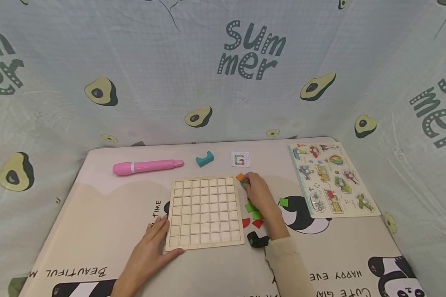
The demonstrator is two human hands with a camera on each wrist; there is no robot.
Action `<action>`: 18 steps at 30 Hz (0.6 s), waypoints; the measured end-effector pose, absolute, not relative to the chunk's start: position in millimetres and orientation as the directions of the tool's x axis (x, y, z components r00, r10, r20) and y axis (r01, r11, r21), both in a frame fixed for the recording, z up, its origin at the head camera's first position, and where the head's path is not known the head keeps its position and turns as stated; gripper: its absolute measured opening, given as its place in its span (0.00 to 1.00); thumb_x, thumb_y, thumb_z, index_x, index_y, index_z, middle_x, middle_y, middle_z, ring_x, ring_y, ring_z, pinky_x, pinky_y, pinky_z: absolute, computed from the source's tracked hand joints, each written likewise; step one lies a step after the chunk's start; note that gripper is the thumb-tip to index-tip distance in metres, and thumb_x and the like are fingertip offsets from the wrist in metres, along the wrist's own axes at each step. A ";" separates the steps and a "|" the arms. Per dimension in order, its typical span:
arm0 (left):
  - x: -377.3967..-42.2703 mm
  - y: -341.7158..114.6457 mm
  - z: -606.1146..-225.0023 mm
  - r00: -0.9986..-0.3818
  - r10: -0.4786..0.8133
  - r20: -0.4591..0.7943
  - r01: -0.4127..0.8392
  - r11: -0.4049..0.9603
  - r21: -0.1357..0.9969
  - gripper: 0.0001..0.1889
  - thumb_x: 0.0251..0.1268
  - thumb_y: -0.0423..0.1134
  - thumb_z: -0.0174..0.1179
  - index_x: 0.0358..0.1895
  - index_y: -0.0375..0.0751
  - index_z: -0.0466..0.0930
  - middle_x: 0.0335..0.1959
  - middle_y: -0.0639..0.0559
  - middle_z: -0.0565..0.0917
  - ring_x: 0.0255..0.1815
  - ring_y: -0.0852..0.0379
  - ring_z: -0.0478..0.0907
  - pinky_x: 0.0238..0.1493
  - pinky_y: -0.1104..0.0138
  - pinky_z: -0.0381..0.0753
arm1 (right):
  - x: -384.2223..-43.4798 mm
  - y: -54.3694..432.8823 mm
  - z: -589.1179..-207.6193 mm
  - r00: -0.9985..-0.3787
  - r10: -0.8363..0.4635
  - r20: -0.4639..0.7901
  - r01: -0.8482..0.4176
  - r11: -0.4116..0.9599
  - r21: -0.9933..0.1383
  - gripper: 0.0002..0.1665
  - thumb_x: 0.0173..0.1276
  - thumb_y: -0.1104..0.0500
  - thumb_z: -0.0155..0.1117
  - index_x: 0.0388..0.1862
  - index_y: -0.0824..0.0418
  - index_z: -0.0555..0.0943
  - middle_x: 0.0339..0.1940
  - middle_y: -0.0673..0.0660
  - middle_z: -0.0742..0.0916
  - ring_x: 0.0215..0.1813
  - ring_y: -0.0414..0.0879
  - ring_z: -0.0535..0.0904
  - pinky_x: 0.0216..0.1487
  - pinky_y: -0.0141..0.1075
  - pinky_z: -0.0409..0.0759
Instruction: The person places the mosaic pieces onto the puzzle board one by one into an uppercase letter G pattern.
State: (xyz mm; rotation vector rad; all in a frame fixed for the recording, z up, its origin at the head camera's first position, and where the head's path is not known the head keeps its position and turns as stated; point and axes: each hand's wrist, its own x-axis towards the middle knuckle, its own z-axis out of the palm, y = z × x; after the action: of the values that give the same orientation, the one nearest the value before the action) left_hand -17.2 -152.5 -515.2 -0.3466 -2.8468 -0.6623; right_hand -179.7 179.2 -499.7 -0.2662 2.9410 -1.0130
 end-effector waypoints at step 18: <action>-16.3 -152.7 -515.7 -0.952 0.181 0.247 0.269 0.879 0.393 0.50 0.44 0.63 0.75 0.66 0.29 0.74 0.70 0.37 0.75 0.74 0.40 0.69 0.76 0.49 0.66 | -181.6 145.4 -486.4 -0.968 -0.230 0.102 -0.237 0.698 -0.676 0.11 0.74 0.62 0.60 0.51 0.66 0.81 0.41 0.59 0.83 0.40 0.47 0.76 0.40 0.35 0.80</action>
State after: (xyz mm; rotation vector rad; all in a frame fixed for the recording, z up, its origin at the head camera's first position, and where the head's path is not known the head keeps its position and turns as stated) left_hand -16.3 -152.7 -515.7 -0.3440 -2.8466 -0.6387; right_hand -181.6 145.4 -486.4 -0.3995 2.9036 -1.1581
